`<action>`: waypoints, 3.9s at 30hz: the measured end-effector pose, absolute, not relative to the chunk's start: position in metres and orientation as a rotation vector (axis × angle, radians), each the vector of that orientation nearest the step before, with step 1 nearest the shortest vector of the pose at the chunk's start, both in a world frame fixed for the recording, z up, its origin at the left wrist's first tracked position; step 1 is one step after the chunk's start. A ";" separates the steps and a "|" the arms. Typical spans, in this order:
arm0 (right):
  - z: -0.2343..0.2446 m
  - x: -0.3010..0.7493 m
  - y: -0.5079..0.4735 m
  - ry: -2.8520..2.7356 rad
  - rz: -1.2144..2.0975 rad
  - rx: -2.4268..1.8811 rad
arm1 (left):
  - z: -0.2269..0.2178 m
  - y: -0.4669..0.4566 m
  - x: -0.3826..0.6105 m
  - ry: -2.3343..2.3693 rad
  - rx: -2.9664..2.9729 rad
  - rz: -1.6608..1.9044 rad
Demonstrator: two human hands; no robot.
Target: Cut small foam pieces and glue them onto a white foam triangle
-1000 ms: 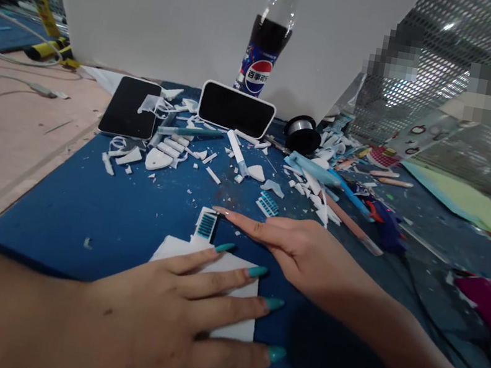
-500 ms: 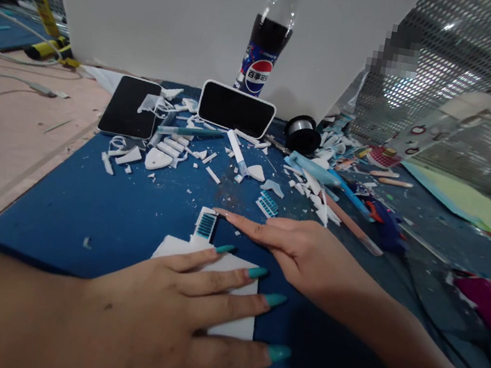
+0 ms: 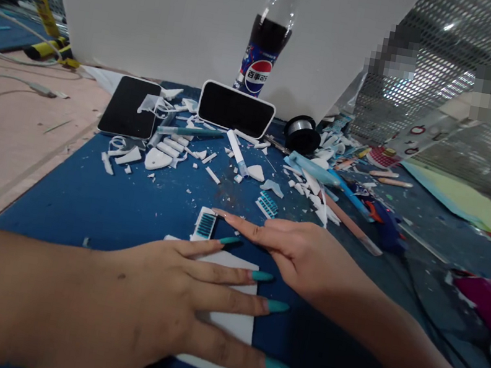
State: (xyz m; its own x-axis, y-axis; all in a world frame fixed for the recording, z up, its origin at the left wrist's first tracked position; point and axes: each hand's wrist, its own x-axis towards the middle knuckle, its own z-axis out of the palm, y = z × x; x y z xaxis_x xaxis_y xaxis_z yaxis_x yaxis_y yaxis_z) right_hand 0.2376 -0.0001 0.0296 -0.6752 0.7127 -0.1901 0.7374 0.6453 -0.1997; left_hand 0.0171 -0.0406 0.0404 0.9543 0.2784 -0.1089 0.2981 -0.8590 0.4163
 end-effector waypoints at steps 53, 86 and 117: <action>0.030 0.239 0.002 2.765 -0.318 1.165 | 0.037 -0.006 0.003 0.132 2.329 -0.090; 0.027 0.231 -0.004 2.828 -0.092 1.144 | 0.032 -0.009 0.007 0.169 2.372 -0.080; 0.027 0.228 -0.003 2.813 -0.097 1.140 | 0.038 -0.009 0.011 0.176 2.426 -0.166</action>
